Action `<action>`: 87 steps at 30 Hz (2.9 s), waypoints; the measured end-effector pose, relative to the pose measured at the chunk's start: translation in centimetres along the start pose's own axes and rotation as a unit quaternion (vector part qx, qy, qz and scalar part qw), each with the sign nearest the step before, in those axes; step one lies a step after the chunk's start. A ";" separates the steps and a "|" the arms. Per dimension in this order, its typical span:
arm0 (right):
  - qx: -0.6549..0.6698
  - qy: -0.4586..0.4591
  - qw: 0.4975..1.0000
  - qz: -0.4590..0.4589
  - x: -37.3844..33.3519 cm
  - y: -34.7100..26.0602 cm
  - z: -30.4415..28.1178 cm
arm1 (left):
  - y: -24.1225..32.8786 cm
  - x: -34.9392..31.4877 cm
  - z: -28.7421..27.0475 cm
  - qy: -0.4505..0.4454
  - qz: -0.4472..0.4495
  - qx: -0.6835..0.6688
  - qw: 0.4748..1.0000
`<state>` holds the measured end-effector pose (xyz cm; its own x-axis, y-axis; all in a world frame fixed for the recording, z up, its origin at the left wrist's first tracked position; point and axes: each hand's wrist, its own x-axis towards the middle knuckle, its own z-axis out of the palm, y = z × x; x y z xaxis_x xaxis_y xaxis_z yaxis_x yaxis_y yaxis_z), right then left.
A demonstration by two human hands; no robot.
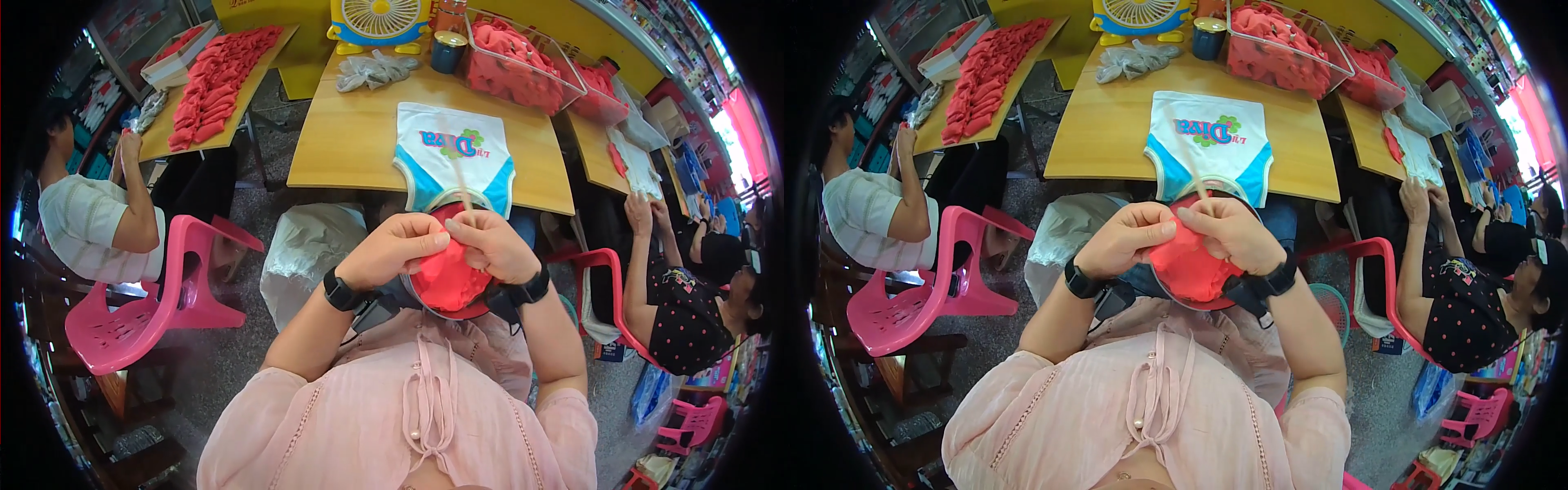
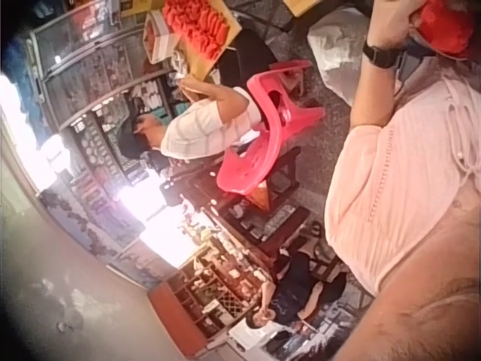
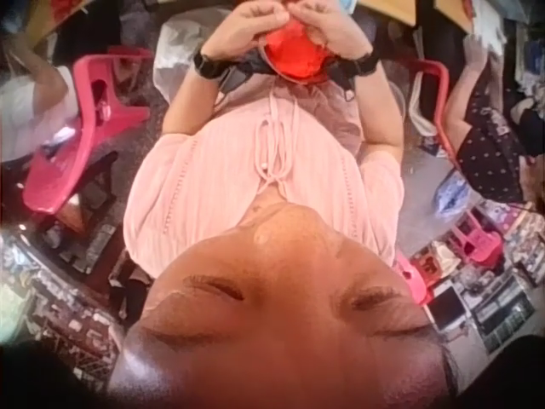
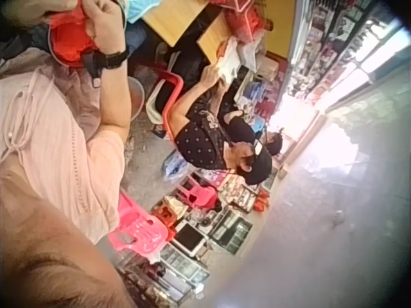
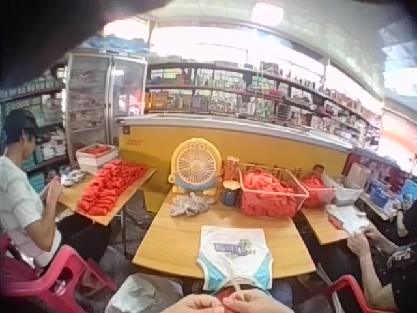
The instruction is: Folding and shaping small pink fabric pieces using a wooden stick to prepare them for assembly.
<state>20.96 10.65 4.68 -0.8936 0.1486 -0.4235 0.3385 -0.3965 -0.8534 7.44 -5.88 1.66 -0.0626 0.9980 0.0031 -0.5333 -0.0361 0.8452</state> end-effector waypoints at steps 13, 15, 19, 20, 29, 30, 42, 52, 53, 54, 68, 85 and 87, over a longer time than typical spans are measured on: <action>-0.192 0.359 0.822 -0.398 -1.2 4.6 3.3 | -0.2 0.6 1.8 0.178 0.026 -0.022 0.983; -0.206 0.335 0.836 -0.384 -1.8 4.9 3.5 | -0.8 0.8 1.5 0.188 0.054 -0.030 0.980; -0.225 0.269 0.874 -0.336 -3.4 4.8 3.4 | -0.6 0.8 1.2 0.211 0.113 -0.021 0.971; -0.210 0.258 0.885 -0.325 -3.9 4.9 3.2 | -0.5 0.8 1.1 0.209 0.131 -0.002 0.969; -0.367 0.215 0.878 -0.219 -8.9 5.8 0.8 | 1.2 -0.4 1.2 0.162 0.114 0.023 0.980; -0.367 0.217 0.877 -0.220 -9.2 6.0 0.7 | 1.2 -0.3 1.3 0.161 0.114 0.022 0.980; -0.316 0.236 0.891 -0.226 -8.2 7.8 1.3 | 1.2 -0.1 3.5 0.205 0.070 0.077 0.973; -0.291 0.216 0.911 -0.196 -8.8 6.8 1.6 | 0.3 -0.1 3.8 0.174 0.049 0.126 0.975; -0.296 0.218 0.908 -0.203 -8.6 6.8 1.6 | 0.2 0.1 4.0 0.180 0.054 0.125 0.974; -0.296 0.218 0.907 -0.203 -8.5 7.0 1.7 | 0.1 0.1 3.8 0.180 0.055 0.125 0.974; -0.179 0.179 0.944 -0.212 -7.5 8.3 1.5 | 0.8 -0.2 3.8 0.147 0.055 0.164 0.974; -0.177 0.149 0.957 -0.176 -8.0 8.1 2.0 | -0.2 -0.3 3.3 0.165 0.119 0.233 0.951; -0.158 0.155 0.956 -0.193 -7.7 8.5 2.0 | -0.2 -0.4 3.6 0.165 0.120 0.226 0.953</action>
<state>30.12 4.31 1.27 -0.8564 0.5090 -0.0863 0.1169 0.0284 -0.9927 10.59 -6.06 3.42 -0.4393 0.8903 0.1201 -0.0579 -0.1615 0.9852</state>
